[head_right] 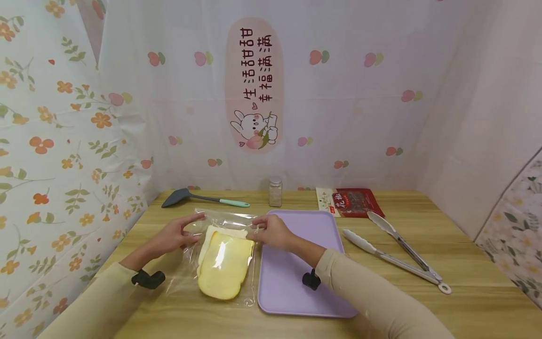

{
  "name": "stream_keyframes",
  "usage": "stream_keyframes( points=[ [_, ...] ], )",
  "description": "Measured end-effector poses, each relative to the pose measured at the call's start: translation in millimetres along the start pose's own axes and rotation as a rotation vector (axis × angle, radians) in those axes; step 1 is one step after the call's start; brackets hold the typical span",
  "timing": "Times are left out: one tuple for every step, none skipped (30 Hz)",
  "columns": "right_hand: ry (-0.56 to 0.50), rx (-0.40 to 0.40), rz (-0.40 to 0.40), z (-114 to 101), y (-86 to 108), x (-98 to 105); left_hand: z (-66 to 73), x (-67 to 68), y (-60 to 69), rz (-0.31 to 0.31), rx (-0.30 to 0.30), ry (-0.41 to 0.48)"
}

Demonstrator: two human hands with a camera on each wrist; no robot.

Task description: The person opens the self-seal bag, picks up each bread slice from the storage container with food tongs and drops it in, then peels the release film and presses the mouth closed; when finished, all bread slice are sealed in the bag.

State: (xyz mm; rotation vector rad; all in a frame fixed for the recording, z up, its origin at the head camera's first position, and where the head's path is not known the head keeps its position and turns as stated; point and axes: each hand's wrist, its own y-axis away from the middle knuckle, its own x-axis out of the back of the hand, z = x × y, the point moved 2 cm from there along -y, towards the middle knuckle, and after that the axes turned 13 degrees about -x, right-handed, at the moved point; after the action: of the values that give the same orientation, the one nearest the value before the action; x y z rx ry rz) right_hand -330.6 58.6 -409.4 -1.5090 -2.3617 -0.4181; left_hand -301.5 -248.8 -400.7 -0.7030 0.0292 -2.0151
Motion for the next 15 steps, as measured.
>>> stream_keyframes(
  points=[
    [0.001, -0.022, 0.001, 1.1, -1.6, 0.6, -2.2, -0.8, -2.5, -0.006, 0.006, -0.010],
    [0.003, -0.042, 0.000, 2.2, -2.9, 1.2, -4.6, -1.3, -4.7, -0.012, 0.010, -0.016],
    [0.009, -0.058, 0.001, 3.2, -4.2, 1.6, -6.9, -2.0, -6.6, -0.013, 0.017, -0.026],
    [0.012, -0.076, 0.003, 4.2, -5.6, 1.7, -8.8, -2.6, -8.0, -0.016, 0.011, -0.032],
    [0.019, -0.094, 0.008, 5.4, -7.0, 1.5, -10.4, -3.0, -9.1, -0.016, 0.012, -0.032],
    [0.032, -0.102, 0.017, 6.5, -8.6, 1.0, -11.8, -3.3, -9.8, -0.015, 0.010, -0.028],
    [0.049, -0.106, 0.027, 7.4, -10.3, 0.1, -12.9, -3.4, -10.3, -0.008, 0.007, -0.032],
    [0.069, -0.106, 0.037, 7.3, -11.6, -0.9, -13.9, -3.2, -10.5, -0.002, 0.007, -0.033],
    [0.091, -0.101, 0.049, 7.1, -13.0, -2.2, -15.1, -3.0, -10.5, 0.006, 0.008, -0.040],
    [0.109, -0.101, 0.062, 6.8, -14.4, -3.8, -16.5, -2.7, -10.2, 0.013, 0.009, -0.040],
    [0.128, -0.093, 0.074, 7.0, -16.1, -5.4, -18.1, -2.5, -10.1, 0.023, 0.023, -0.057],
    [0.148, -0.083, 0.087, 6.3, -17.2, -7.1, -19.2, -2.8, -9.9, 0.034, 0.030, -0.076],
    [0.160, -0.080, 0.100, 4.8, -17.5, -8.8, -21.2, -3.2, -9.9, 0.042, 0.037, -0.098],
    [0.176, -0.076, 0.112, 3.3, -17.6, -10.2, -22.9, -3.8, -9.7, 0.048, 0.046, -0.117],
    [0.192, -0.074, 0.124, 2.2, -17.6, -11.4, -24.4, -4.1, -9.5, 0.055, 0.053, -0.140]
  ],
)
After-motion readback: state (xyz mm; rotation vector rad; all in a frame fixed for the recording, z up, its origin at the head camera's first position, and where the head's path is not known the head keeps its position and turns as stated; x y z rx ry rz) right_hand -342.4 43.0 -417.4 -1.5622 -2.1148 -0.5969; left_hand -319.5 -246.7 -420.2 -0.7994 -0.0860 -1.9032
